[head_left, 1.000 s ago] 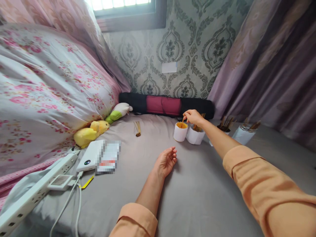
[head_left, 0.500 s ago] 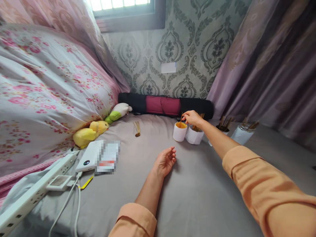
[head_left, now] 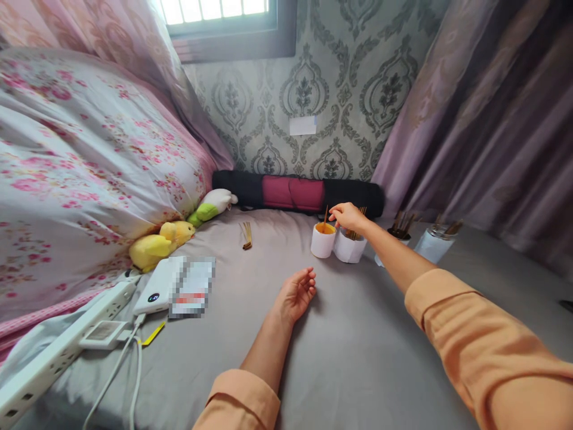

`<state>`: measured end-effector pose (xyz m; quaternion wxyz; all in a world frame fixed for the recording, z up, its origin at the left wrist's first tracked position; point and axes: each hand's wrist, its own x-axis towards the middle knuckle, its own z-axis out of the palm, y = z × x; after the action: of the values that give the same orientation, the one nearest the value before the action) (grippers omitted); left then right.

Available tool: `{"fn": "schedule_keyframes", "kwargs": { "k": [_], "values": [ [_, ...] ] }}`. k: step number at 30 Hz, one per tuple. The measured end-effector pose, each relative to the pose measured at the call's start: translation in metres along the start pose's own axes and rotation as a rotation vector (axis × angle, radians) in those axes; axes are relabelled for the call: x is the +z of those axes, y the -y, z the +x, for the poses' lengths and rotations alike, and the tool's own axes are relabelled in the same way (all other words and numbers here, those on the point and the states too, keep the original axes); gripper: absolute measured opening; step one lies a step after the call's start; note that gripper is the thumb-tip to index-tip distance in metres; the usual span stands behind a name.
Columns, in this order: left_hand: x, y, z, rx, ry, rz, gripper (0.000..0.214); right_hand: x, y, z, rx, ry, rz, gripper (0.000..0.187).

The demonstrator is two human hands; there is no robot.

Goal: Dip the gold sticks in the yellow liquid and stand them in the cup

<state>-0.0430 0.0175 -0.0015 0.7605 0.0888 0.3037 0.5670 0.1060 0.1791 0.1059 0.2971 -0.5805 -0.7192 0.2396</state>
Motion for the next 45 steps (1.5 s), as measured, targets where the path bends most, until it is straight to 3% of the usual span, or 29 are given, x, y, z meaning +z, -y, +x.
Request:
{"fn": "schedule_keyframes", "kwargs": {
  "k": [9,15,24,34,45],
  "values": [
    [-0.001,0.000,0.000,0.001,0.003,-0.002,0.011,-0.004,-0.008,-0.013,-0.108,-0.022,-0.036,0.025],
    [-0.001,-0.001,0.000,-0.006,0.013,0.003,0.009,0.002,-0.008,-0.036,-0.136,-0.078,0.089,0.023],
    [-0.003,-0.001,0.002,-0.005,0.020,0.016,0.011,0.030,-0.017,-0.078,-0.107,-0.046,0.260,0.022],
    [-0.003,-0.002,0.002,0.000,0.028,0.016,0.011,0.071,-0.031,-0.108,-0.017,0.007,0.284,0.025],
    [-0.002,-0.005,0.001,0.019,-0.006,0.055,0.008,0.092,-0.052,-0.122,-0.018,-0.125,0.014,0.036]
  ]
}}
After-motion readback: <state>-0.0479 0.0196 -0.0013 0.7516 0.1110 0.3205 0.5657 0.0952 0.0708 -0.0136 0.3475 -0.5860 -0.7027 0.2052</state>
